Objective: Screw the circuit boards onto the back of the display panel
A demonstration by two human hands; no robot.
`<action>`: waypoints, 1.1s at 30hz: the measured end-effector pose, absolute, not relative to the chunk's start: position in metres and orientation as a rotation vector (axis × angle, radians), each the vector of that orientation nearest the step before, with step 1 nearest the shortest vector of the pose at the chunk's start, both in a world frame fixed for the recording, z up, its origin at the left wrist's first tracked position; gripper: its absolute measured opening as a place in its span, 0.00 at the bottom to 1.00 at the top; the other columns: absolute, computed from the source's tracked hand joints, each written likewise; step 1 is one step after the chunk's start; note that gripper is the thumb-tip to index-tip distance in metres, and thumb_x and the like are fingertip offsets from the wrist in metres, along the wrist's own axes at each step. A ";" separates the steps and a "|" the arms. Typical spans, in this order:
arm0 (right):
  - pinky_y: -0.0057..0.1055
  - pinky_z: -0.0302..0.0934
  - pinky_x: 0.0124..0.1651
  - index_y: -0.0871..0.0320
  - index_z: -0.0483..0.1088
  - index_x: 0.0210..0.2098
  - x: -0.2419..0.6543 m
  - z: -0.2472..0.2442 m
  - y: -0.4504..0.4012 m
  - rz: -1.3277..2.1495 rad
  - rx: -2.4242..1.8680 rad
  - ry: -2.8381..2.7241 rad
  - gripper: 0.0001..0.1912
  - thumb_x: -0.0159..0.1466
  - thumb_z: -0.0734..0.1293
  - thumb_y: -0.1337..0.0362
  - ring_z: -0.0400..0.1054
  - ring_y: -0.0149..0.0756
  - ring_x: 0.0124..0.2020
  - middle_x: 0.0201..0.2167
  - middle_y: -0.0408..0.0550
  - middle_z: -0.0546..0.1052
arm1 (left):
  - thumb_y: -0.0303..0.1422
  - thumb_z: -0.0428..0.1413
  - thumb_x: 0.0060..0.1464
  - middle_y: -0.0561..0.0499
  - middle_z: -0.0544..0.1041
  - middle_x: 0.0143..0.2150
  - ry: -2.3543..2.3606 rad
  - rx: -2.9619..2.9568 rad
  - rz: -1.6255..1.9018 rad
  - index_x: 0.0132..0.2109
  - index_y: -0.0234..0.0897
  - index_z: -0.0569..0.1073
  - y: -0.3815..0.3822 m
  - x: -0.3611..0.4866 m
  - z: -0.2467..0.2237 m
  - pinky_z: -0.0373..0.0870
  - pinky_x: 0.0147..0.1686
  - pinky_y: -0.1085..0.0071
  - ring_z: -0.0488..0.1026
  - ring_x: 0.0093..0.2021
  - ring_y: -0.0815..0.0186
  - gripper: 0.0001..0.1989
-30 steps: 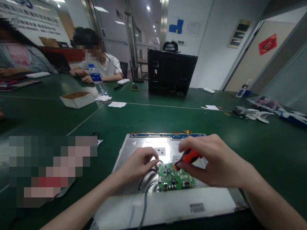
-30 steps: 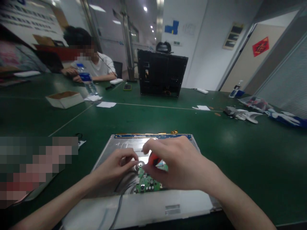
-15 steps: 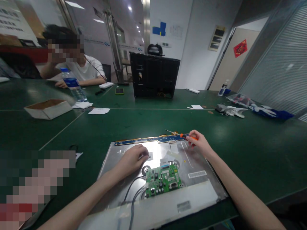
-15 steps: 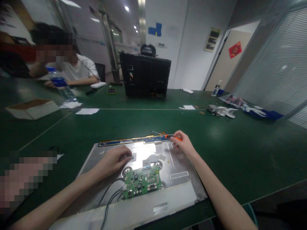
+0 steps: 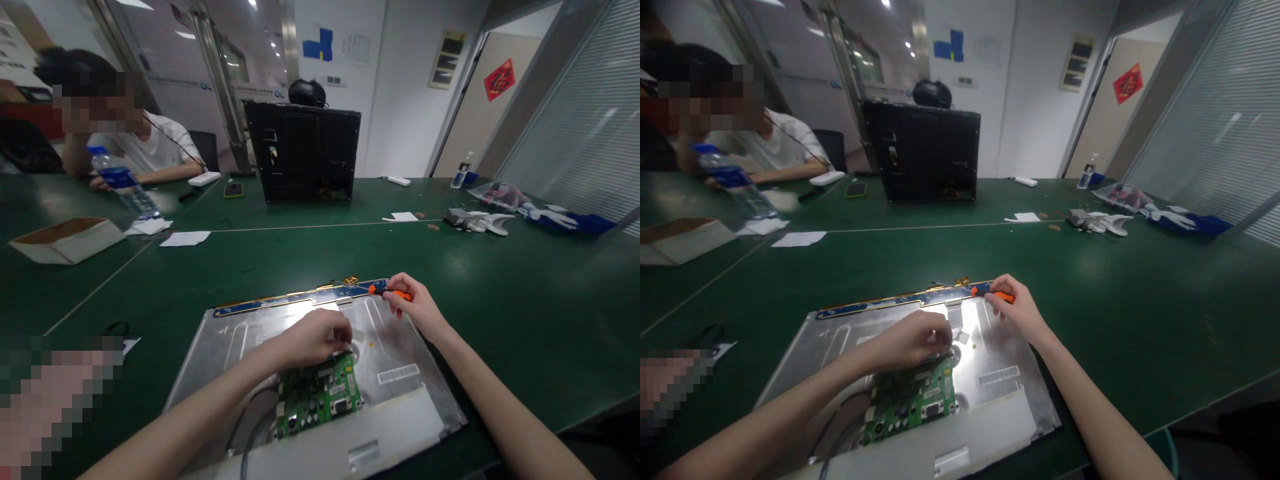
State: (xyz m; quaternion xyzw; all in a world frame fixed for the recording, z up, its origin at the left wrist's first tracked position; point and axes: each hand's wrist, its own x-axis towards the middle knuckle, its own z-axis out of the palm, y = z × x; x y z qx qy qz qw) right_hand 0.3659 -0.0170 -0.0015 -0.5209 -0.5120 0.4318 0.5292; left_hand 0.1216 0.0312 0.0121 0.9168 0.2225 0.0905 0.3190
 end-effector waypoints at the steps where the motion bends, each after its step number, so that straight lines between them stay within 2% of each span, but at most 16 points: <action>1: 0.22 0.58 0.19 0.56 0.65 0.34 0.366 -0.002 -0.018 1.032 -1.236 -1.228 0.19 0.54 0.74 0.52 0.63 0.26 0.19 0.24 0.38 0.72 | 0.21 0.60 0.51 0.51 0.80 0.33 0.555 2.396 0.184 0.35 0.35 0.78 0.032 0.126 0.009 0.66 0.34 0.73 0.75 0.33 0.65 0.05; 7: 0.22 0.58 0.19 0.56 0.66 0.35 0.364 -0.002 -0.021 1.027 -1.195 -1.274 0.16 0.56 0.74 0.55 0.64 0.26 0.20 0.24 0.36 0.71 | 0.22 0.63 0.51 0.50 0.81 0.34 0.475 2.243 0.107 0.36 0.34 0.79 0.039 0.128 0.003 0.67 0.34 0.74 0.76 0.34 0.65 0.05; 11: 0.22 0.57 0.18 0.56 0.66 0.34 0.361 0.000 -0.022 0.997 -1.183 -1.304 0.16 0.56 0.74 0.54 0.64 0.26 0.18 0.22 0.36 0.70 | 0.27 0.65 0.52 0.52 0.80 0.30 0.471 2.235 0.150 0.33 0.34 0.79 0.039 0.128 0.003 0.64 0.31 0.75 0.74 0.30 0.67 0.02; 17: 0.22 0.55 0.17 0.56 0.66 0.35 0.356 0.006 -0.029 0.915 -1.183 -1.335 0.18 0.57 0.73 0.51 0.60 0.24 0.15 0.23 0.38 0.73 | 0.29 0.65 0.52 0.51 0.80 0.31 0.438 2.172 0.171 0.34 0.34 0.81 0.040 0.127 -0.002 0.67 0.34 0.74 0.76 0.32 0.65 0.03; 22: 0.22 0.55 0.16 0.56 0.65 0.34 0.358 0.021 -0.023 0.830 -1.191 -1.331 0.21 0.52 0.76 0.52 0.60 0.25 0.15 0.19 0.35 0.70 | 0.25 0.63 0.51 0.50 0.81 0.34 0.417 2.140 0.145 0.37 0.35 0.81 0.045 0.124 -0.005 0.69 0.36 0.75 0.77 0.34 0.65 0.04; 26: 0.23 0.58 0.18 0.55 0.66 0.34 0.362 0.042 -0.009 0.784 -1.149 -1.314 0.24 0.48 0.79 0.53 0.62 0.26 0.17 0.21 0.35 0.70 | 0.24 0.61 0.52 0.51 0.82 0.34 0.433 2.123 0.147 0.37 0.36 0.81 0.047 0.123 -0.007 0.69 0.36 0.75 0.77 0.34 0.66 0.06; 29: 0.23 0.58 0.18 0.55 0.65 0.33 0.361 0.049 -0.003 0.749 -1.108 -1.251 0.25 0.51 0.77 0.46 0.62 0.26 0.17 0.20 0.35 0.67 | 0.25 0.62 0.51 0.52 0.81 0.33 0.453 2.096 0.143 0.36 0.36 0.82 0.047 0.123 -0.008 0.68 0.34 0.76 0.76 0.33 0.66 0.05; 33: 0.23 0.54 0.15 0.54 0.63 0.34 0.354 0.037 -0.009 0.696 -1.105 -1.131 0.27 0.58 0.66 0.35 0.58 0.24 0.14 0.21 0.36 0.63 | 0.27 0.63 0.52 0.53 0.81 0.31 0.431 2.100 0.171 0.36 0.38 0.83 0.047 0.123 -0.008 0.67 0.34 0.75 0.75 0.33 0.66 0.04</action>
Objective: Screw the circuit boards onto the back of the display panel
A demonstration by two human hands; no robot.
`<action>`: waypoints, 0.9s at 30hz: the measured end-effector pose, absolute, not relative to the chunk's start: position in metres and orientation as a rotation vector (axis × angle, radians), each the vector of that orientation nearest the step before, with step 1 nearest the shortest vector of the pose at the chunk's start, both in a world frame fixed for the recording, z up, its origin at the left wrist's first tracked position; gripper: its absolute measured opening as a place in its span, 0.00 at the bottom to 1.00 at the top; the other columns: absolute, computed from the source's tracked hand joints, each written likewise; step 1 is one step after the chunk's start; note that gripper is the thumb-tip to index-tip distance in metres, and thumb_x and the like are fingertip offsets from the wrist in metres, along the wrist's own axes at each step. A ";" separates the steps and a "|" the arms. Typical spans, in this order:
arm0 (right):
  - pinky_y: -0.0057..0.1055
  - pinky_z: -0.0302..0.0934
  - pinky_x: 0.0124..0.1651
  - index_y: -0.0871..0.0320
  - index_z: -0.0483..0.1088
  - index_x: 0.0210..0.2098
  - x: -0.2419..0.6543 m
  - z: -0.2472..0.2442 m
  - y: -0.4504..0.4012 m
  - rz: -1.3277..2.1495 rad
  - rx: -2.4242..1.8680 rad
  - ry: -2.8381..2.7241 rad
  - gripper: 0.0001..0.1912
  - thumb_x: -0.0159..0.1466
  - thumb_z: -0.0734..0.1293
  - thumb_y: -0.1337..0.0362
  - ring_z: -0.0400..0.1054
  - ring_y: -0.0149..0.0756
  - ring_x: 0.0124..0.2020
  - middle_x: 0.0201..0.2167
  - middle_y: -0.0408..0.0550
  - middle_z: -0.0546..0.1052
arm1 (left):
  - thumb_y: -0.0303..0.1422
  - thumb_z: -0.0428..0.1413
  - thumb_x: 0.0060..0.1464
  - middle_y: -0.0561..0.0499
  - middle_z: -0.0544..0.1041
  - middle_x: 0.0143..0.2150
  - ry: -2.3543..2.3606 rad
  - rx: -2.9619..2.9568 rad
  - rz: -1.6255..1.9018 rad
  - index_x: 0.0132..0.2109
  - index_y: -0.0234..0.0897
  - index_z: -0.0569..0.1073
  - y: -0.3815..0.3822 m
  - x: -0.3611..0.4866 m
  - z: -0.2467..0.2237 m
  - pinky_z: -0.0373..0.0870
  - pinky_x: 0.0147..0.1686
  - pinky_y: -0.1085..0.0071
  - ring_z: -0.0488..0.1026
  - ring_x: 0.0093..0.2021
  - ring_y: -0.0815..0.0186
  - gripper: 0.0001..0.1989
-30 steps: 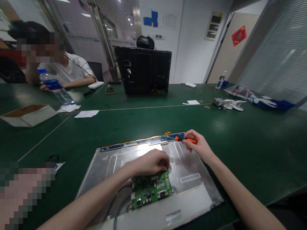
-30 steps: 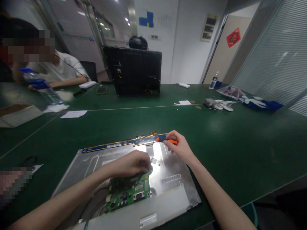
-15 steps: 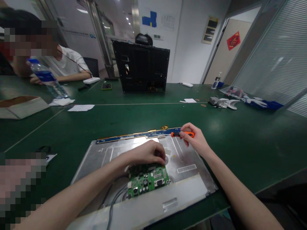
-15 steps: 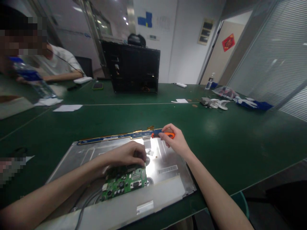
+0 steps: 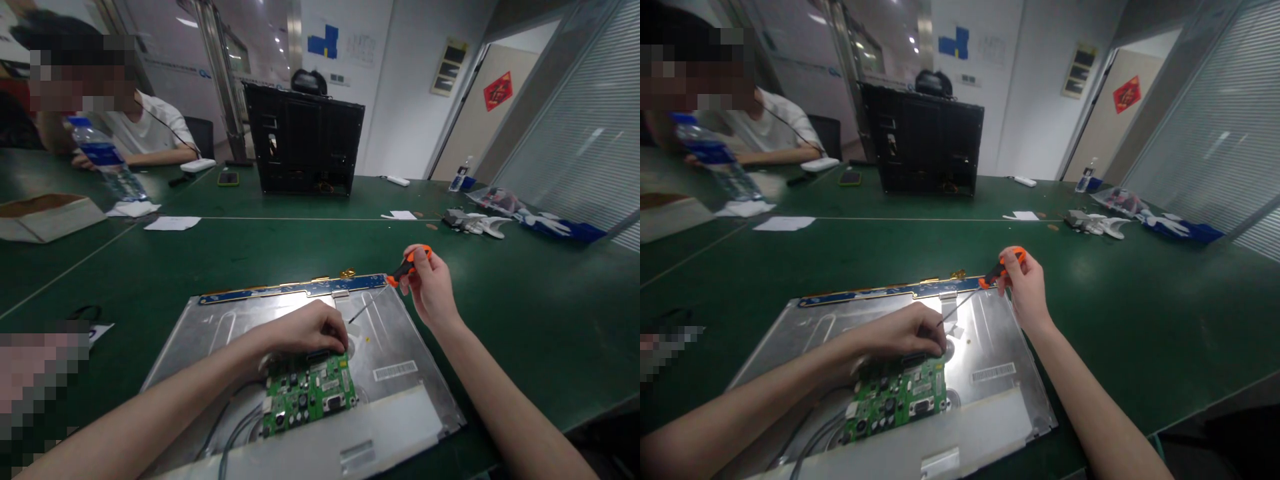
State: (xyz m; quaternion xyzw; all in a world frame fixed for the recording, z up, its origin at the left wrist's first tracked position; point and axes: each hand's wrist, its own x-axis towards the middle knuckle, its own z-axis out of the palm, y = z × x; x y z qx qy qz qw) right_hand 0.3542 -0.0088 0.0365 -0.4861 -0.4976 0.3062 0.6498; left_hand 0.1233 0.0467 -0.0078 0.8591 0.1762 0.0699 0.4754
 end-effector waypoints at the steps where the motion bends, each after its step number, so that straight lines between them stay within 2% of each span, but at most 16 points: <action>1: 0.22 0.53 0.14 0.53 0.62 0.34 0.352 0.032 -0.011 0.688 -1.111 -1.116 0.27 0.59 0.64 0.34 0.58 0.24 0.14 0.22 0.36 0.63 | 0.28 0.63 0.53 0.53 0.80 0.31 0.416 2.107 0.176 0.35 0.38 0.83 0.047 0.123 -0.008 0.66 0.34 0.75 0.75 0.32 0.67 0.03; 5: 0.22 0.53 0.14 0.52 0.60 0.35 0.340 0.019 -0.018 0.653 -1.131 -1.151 0.25 0.62 0.64 0.36 0.58 0.25 0.14 0.22 0.35 0.63 | 0.30 0.64 0.53 0.52 0.80 0.30 0.368 2.116 0.165 0.35 0.38 0.83 0.049 0.124 -0.009 0.65 0.33 0.75 0.73 0.31 0.67 0.03; 11: 0.24 0.55 0.19 0.52 0.61 0.41 0.332 0.020 -0.031 0.443 -1.149 -1.331 0.21 0.63 0.67 0.42 0.60 0.27 0.18 0.24 0.35 0.64 | 0.26 0.63 0.52 0.53 0.79 0.30 0.427 2.079 0.186 0.35 0.36 0.82 0.047 0.123 -0.008 0.65 0.33 0.75 0.74 0.32 0.67 0.03; 16: 0.26 0.54 0.21 0.52 0.62 0.38 0.326 0.027 -0.042 0.309 -1.158 -1.502 0.20 0.61 0.68 0.44 0.58 0.28 0.17 0.20 0.35 0.65 | 0.29 0.64 0.53 0.53 0.79 0.31 0.422 2.067 0.192 0.35 0.36 0.81 0.046 0.123 -0.008 0.67 0.34 0.75 0.73 0.32 0.67 0.02; 22: 0.26 0.56 0.21 0.52 0.62 0.41 0.324 0.029 -0.046 -0.015 -1.153 -1.724 0.16 0.68 0.61 0.46 0.61 0.29 0.17 0.23 0.38 0.70 | 0.27 0.62 0.53 0.53 0.79 0.30 0.400 2.032 0.187 0.35 0.36 0.82 0.046 0.123 -0.010 0.67 0.35 0.75 0.73 0.32 0.67 0.03; 27: 0.25 0.56 0.22 0.52 0.61 0.43 0.323 0.026 -0.046 -0.125 -1.079 -1.789 0.11 0.70 0.62 0.53 0.62 0.28 0.17 0.24 0.38 0.71 | 0.23 0.61 0.51 0.53 0.78 0.30 0.402 2.022 0.182 0.34 0.35 0.81 0.045 0.124 -0.008 0.67 0.35 0.75 0.73 0.32 0.67 0.05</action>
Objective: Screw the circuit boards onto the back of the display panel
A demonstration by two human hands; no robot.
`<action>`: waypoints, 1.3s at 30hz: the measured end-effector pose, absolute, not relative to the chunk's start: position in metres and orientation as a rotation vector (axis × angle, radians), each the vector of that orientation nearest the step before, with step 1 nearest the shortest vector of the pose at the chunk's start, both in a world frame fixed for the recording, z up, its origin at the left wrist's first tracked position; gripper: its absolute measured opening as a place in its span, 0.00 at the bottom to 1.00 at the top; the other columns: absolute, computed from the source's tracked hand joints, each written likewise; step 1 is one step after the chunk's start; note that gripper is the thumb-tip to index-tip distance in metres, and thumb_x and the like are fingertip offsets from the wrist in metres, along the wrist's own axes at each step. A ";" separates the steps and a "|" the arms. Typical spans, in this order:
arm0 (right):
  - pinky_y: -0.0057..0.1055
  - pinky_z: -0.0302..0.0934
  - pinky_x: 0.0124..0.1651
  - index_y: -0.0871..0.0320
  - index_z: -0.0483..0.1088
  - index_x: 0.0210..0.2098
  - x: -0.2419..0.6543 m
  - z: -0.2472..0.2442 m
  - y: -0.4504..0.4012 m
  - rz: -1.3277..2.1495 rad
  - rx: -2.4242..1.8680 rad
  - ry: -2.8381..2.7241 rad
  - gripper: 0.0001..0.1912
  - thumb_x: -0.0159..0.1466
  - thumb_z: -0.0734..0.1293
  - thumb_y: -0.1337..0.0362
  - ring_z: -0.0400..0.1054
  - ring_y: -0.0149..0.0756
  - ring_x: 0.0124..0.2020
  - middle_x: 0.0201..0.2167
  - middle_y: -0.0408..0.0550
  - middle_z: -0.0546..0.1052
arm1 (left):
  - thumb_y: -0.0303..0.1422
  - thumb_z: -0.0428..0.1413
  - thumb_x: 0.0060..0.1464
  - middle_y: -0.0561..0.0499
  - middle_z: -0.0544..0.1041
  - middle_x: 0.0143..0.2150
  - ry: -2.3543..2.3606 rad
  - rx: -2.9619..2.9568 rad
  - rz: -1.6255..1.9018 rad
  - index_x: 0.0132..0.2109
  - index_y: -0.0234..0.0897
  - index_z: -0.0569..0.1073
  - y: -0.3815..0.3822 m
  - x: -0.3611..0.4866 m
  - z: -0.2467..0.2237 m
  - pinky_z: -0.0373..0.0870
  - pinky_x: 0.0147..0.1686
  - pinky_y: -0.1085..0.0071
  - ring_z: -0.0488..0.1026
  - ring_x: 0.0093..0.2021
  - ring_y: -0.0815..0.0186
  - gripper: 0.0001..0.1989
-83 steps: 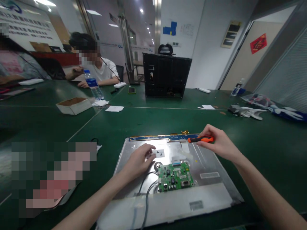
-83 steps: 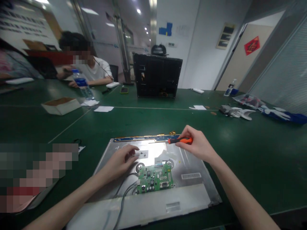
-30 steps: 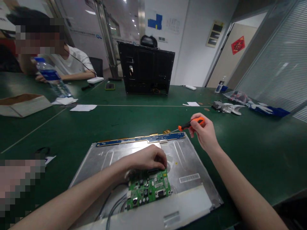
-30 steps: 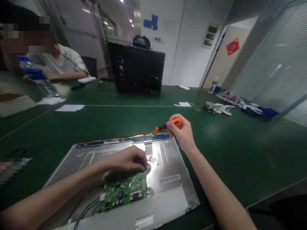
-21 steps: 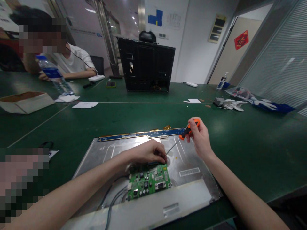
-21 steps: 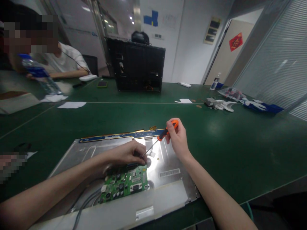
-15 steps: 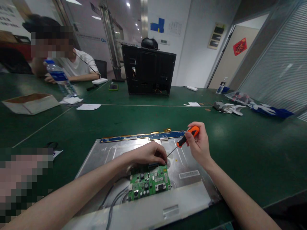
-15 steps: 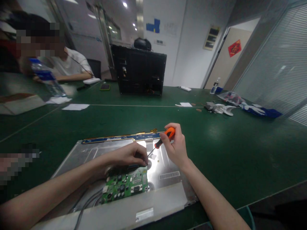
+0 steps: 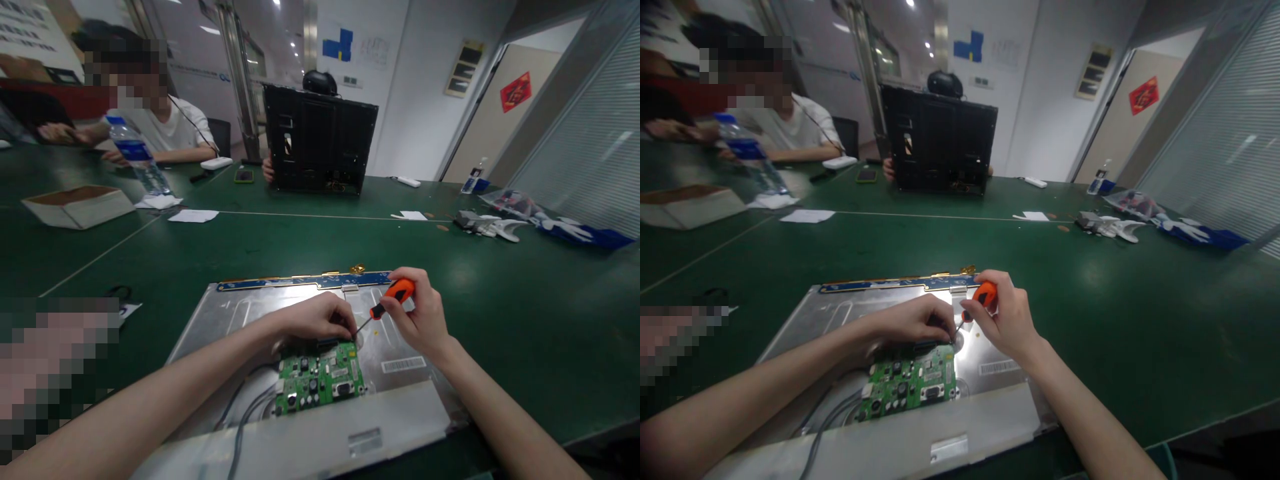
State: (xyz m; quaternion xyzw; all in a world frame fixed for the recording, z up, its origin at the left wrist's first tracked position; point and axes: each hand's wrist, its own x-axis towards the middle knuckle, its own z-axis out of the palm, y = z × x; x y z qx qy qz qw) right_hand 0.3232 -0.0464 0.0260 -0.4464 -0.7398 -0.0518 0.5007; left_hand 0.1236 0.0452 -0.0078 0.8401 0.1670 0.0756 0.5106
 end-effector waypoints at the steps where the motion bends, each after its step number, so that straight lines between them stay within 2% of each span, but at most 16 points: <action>1: 0.25 0.57 0.22 0.53 0.61 0.44 0.323 0.026 -0.046 -0.131 -1.069 -1.795 0.10 0.70 0.63 0.54 0.62 0.27 0.17 0.25 0.38 0.72 | 0.23 0.61 0.51 0.53 0.78 0.30 0.410 2.016 0.179 0.34 0.35 0.81 0.045 0.124 -0.007 0.66 0.35 0.75 0.73 0.32 0.68 0.05; 8: 0.25 0.61 0.24 0.54 0.62 0.49 0.322 0.029 -0.048 -0.093 -1.094 -1.889 0.12 0.70 0.62 0.55 0.64 0.28 0.19 0.27 0.40 0.73 | 0.23 0.60 0.50 0.53 0.77 0.30 0.410 1.991 0.158 0.34 0.35 0.79 0.046 0.124 -0.009 0.67 0.35 0.74 0.72 0.32 0.67 0.05; 14: 0.25 0.66 0.29 0.55 0.56 0.59 0.317 0.031 -0.050 0.122 -1.085 -1.943 0.25 0.65 0.65 0.66 0.69 0.30 0.26 0.34 0.44 0.75 | 0.23 0.60 0.51 0.54 0.77 0.30 0.401 1.987 0.155 0.34 0.34 0.79 0.048 0.124 -0.012 0.67 0.35 0.74 0.72 0.32 0.67 0.04; 21: 0.22 0.60 0.23 0.52 0.57 0.56 0.311 0.021 -0.046 -0.130 -0.969 -1.890 0.22 0.66 0.67 0.62 0.64 0.26 0.20 0.27 0.36 0.72 | 0.21 0.58 0.51 0.56 0.74 0.28 0.382 2.001 0.179 0.32 0.34 0.76 0.049 0.125 -0.013 0.65 0.34 0.75 0.69 0.30 0.69 0.05; 25: 0.25 0.64 0.25 0.54 0.57 0.57 0.312 0.020 -0.047 -0.113 -0.963 -1.929 0.23 0.67 0.67 0.58 0.66 0.29 0.24 0.30 0.41 0.74 | 0.22 0.58 0.50 0.56 0.73 0.27 0.382 2.009 0.174 0.32 0.34 0.76 0.050 0.125 -0.013 0.64 0.33 0.75 0.68 0.29 0.70 0.04; 28: 0.27 0.67 0.27 0.57 0.56 0.61 0.313 0.023 -0.049 -0.032 -0.993 -1.950 0.24 0.67 0.63 0.62 0.68 0.30 0.24 0.33 0.44 0.75 | 0.24 0.58 0.51 0.54 0.75 0.30 0.362 1.999 0.158 0.36 0.33 0.77 0.051 0.125 -0.015 0.66 0.34 0.74 0.71 0.31 0.68 0.05; 32: 0.24 0.64 0.24 0.55 0.56 0.61 0.312 0.021 -0.049 -0.090 -0.966 -1.923 0.24 0.67 0.64 0.66 0.65 0.27 0.21 0.31 0.41 0.74 | 0.24 0.59 0.51 0.52 0.77 0.31 0.366 2.003 0.150 0.36 0.33 0.77 0.051 0.125 -0.017 0.67 0.35 0.73 0.72 0.32 0.67 0.04; 39: 0.24 0.64 0.23 0.54 0.57 0.62 0.314 0.017 -0.046 -0.142 -0.860 -1.917 0.26 0.67 0.67 0.62 0.65 0.28 0.23 0.31 0.41 0.74 | 0.21 0.58 0.51 0.56 0.73 0.27 0.391 2.020 0.170 0.32 0.34 0.76 0.050 0.126 -0.014 0.66 0.34 0.75 0.69 0.29 0.70 0.05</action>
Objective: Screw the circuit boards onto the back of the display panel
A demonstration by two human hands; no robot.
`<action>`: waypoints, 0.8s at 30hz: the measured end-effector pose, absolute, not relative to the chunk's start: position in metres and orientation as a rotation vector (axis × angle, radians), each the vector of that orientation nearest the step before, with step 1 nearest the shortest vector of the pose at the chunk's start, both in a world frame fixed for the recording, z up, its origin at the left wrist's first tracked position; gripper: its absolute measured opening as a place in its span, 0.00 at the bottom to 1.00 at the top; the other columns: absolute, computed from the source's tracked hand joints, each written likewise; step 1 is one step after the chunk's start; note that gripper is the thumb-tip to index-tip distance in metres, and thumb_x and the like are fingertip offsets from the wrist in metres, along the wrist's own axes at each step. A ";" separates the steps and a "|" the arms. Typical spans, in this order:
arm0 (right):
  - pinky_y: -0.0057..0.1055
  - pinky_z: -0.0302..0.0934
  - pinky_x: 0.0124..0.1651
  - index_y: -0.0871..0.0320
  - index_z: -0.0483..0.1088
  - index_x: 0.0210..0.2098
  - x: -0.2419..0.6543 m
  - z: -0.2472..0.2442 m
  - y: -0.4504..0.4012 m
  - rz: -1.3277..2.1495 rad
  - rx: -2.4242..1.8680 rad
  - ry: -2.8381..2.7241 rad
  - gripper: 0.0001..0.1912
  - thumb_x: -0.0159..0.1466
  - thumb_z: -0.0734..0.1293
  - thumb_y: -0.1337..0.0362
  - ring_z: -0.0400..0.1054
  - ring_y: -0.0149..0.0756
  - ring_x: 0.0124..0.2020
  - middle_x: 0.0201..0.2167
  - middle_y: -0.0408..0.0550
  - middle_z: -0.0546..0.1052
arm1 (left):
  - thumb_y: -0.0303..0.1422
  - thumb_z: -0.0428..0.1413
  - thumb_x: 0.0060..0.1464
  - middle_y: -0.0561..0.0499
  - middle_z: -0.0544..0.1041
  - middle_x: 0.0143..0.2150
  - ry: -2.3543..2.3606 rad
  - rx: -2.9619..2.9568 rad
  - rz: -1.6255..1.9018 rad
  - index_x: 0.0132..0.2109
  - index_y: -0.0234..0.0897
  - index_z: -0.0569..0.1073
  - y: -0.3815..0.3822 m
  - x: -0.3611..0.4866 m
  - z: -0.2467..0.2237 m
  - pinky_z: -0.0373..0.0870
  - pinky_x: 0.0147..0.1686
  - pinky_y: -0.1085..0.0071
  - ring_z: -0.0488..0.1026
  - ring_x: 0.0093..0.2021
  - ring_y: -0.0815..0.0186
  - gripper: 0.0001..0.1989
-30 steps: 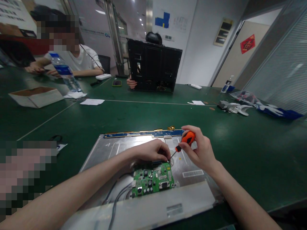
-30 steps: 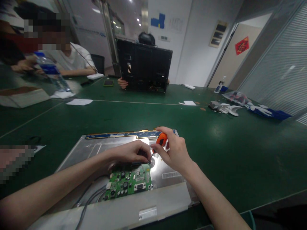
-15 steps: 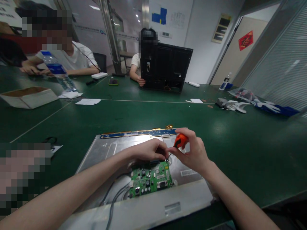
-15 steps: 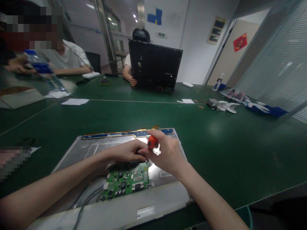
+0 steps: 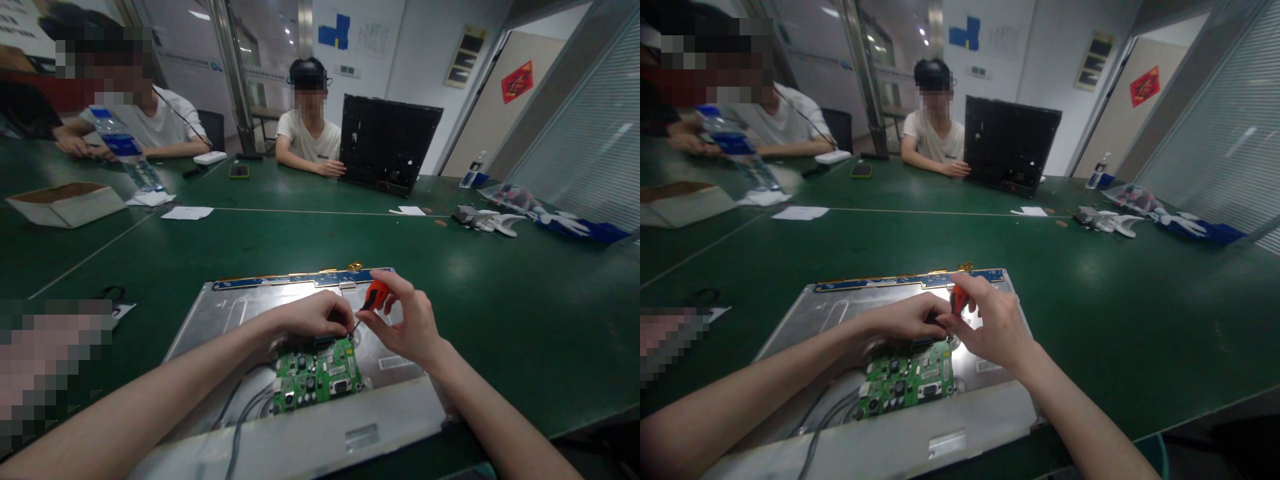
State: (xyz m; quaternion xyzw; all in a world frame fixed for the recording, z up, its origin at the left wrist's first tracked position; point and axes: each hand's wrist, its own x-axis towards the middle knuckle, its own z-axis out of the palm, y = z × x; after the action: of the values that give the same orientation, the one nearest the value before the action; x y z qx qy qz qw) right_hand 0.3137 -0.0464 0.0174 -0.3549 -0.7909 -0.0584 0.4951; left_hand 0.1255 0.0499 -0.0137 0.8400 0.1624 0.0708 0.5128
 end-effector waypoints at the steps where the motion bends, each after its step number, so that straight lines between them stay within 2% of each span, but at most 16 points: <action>1: 0.25 0.65 0.24 0.55 0.56 0.63 0.314 0.018 -0.047 -0.112 -0.859 -1.925 0.26 0.67 0.66 0.64 0.67 0.29 0.24 0.33 0.43 0.75 | 0.21 0.59 0.51 0.56 0.74 0.28 0.392 2.025 0.170 0.32 0.34 0.76 0.050 0.126 -0.013 0.66 0.35 0.75 0.69 0.30 0.69 0.05; 3: 0.25 0.67 0.25 0.56 0.55 0.65 0.313 0.020 -0.049 -0.066 -0.866 -1.937 0.28 0.67 0.63 0.67 0.70 0.30 0.27 0.37 0.47 0.76 | 0.21 0.59 0.51 0.55 0.75 0.29 0.389 2.039 0.163 0.34 0.34 0.77 0.050 0.126 -0.014 0.66 0.35 0.74 0.70 0.32 0.68 0.05; 6: 0.25 0.66 0.24 0.56 0.55 0.65 0.313 0.020 -0.050 -0.075 -0.872 -1.932 0.29 0.66 0.63 0.70 0.69 0.29 0.25 0.37 0.46 0.76 | 0.20 0.59 0.51 0.54 0.76 0.31 0.380 2.053 0.149 0.35 0.34 0.78 0.051 0.126 -0.015 0.66 0.35 0.74 0.72 0.32 0.68 0.06; 11: 0.25 0.63 0.22 0.51 0.56 0.63 0.314 0.018 -0.047 -0.130 -0.873 -1.889 0.28 0.66 0.67 0.67 0.65 0.28 0.22 0.32 0.40 0.75 | 0.21 0.59 0.51 0.54 0.77 0.29 0.391 2.041 0.156 0.35 0.34 0.78 0.052 0.126 -0.017 0.66 0.34 0.75 0.72 0.31 0.68 0.06; 15: 0.25 0.65 0.23 0.53 0.56 0.63 0.314 0.020 -0.047 -0.115 -0.871 -1.909 0.27 0.67 0.67 0.63 0.67 0.28 0.23 0.33 0.42 0.75 | 0.22 0.58 0.51 0.55 0.75 0.28 0.394 2.038 0.170 0.33 0.33 0.77 0.051 0.126 -0.016 0.65 0.32 0.76 0.70 0.29 0.69 0.04; 19: 0.24 0.66 0.23 0.54 0.55 0.64 0.312 0.020 -0.049 -0.110 -0.900 -1.909 0.27 0.67 0.63 0.67 0.69 0.28 0.24 0.34 0.43 0.76 | 0.23 0.59 0.51 0.55 0.74 0.28 0.392 2.044 0.166 0.34 0.34 0.78 0.051 0.126 -0.015 0.65 0.31 0.77 0.69 0.30 0.69 0.04; 24: 0.22 0.62 0.20 0.52 0.57 0.61 0.310 0.019 -0.048 -0.144 -0.848 -1.873 0.25 0.66 0.66 0.65 0.63 0.26 0.20 0.30 0.39 0.73 | 0.24 0.60 0.51 0.55 0.73 0.28 0.388 2.058 0.175 0.33 0.34 0.77 0.051 0.126 -0.014 0.65 0.32 0.76 0.69 0.30 0.69 0.02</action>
State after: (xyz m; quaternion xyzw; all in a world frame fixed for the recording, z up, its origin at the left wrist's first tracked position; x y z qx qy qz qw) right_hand 0.3095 -0.0482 0.0186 -0.3528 -0.7792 -0.0600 0.5146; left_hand 0.1256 0.0514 -0.0136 0.8498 0.1601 0.0724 0.4970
